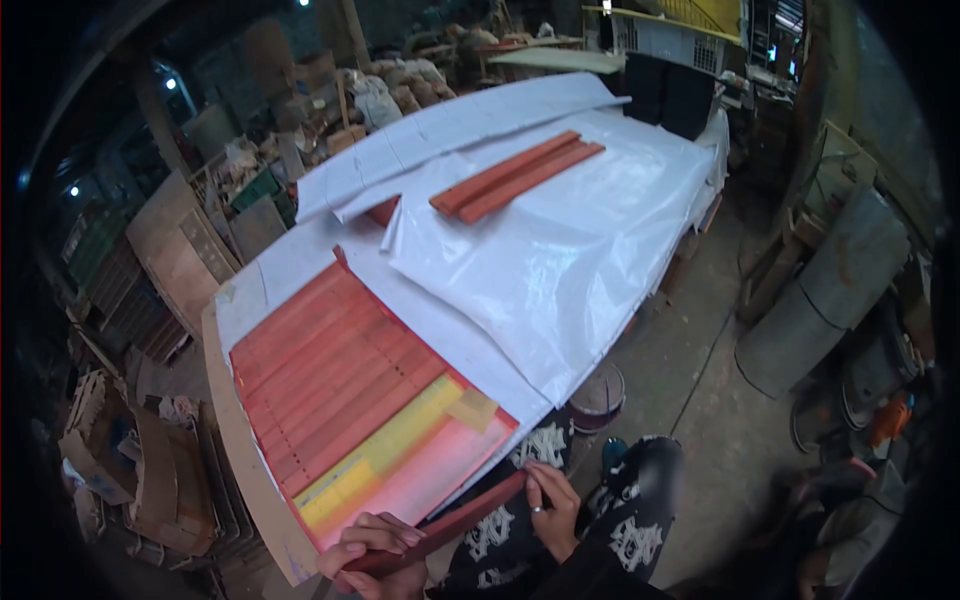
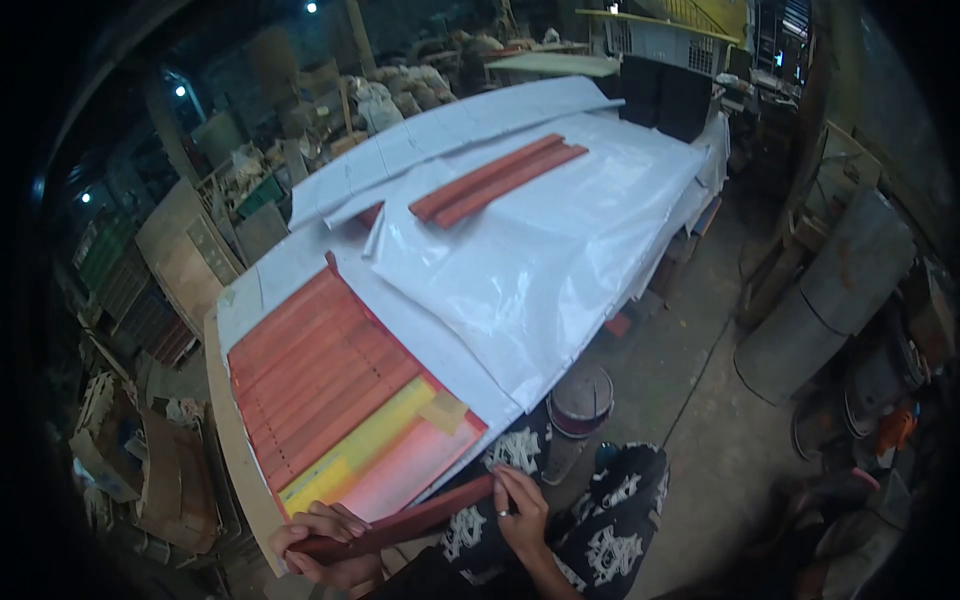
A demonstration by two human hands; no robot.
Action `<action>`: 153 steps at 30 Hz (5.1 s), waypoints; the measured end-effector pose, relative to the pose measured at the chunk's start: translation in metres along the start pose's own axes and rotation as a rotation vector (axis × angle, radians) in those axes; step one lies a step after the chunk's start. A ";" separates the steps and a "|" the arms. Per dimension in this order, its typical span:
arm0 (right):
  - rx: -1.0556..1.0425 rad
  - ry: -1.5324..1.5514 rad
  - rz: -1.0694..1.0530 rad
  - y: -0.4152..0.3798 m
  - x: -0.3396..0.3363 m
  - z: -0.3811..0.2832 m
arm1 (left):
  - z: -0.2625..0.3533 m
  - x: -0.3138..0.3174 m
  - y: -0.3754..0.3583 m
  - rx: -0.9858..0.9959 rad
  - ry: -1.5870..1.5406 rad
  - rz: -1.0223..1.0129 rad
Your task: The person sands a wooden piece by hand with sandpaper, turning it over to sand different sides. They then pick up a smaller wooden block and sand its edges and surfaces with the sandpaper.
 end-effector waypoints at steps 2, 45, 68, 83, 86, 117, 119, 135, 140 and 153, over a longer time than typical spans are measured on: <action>-0.003 0.006 0.002 -0.002 0.001 0.005 | 0.000 0.001 0.001 -0.010 0.010 -0.013; -0.131 0.028 -0.048 -0.006 0.002 -0.001 | -0.003 -0.015 0.003 0.059 0.030 -0.235; -0.275 0.082 -0.064 -0.004 -0.009 -0.030 | 0.000 0.012 -0.009 0.091 -0.058 -0.309; -0.325 0.237 -0.018 -0.010 -0.014 -0.079 | -0.002 0.026 -0.013 0.117 -0.109 -0.321; -0.323 0.168 0.012 -0.006 -0.012 -0.062 | -0.002 0.028 -0.014 0.150 -0.079 -0.289; -0.463 0.186 0.015 -0.012 -0.004 -0.133 | -0.004 0.027 -0.015 0.210 -0.012 -0.085; -0.487 0.142 0.056 -0.010 -0.001 -0.115 | -0.008 0.021 -0.013 0.233 0.045 -0.125; -0.556 0.228 -0.011 -0.008 0.003 -0.149 | -0.006 0.017 -0.018 0.257 0.241 -0.079; -0.687 0.215 -0.069 0.003 0.003 -0.170 | -0.006 0.009 -0.023 0.203 0.288 -0.114; -0.595 0.173 -0.014 0.000 0.004 -0.163 | -0.004 0.001 -0.027 0.076 0.361 -0.156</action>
Point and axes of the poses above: each hand's wrist, its own y-axis towards the middle knuckle, its own x-axis out of the palm, z = x × y, the point moved 2 cm from there along y, towards the middle knuckle, and after that the axes turned 7 degrees about x, right-handed, at the moved point
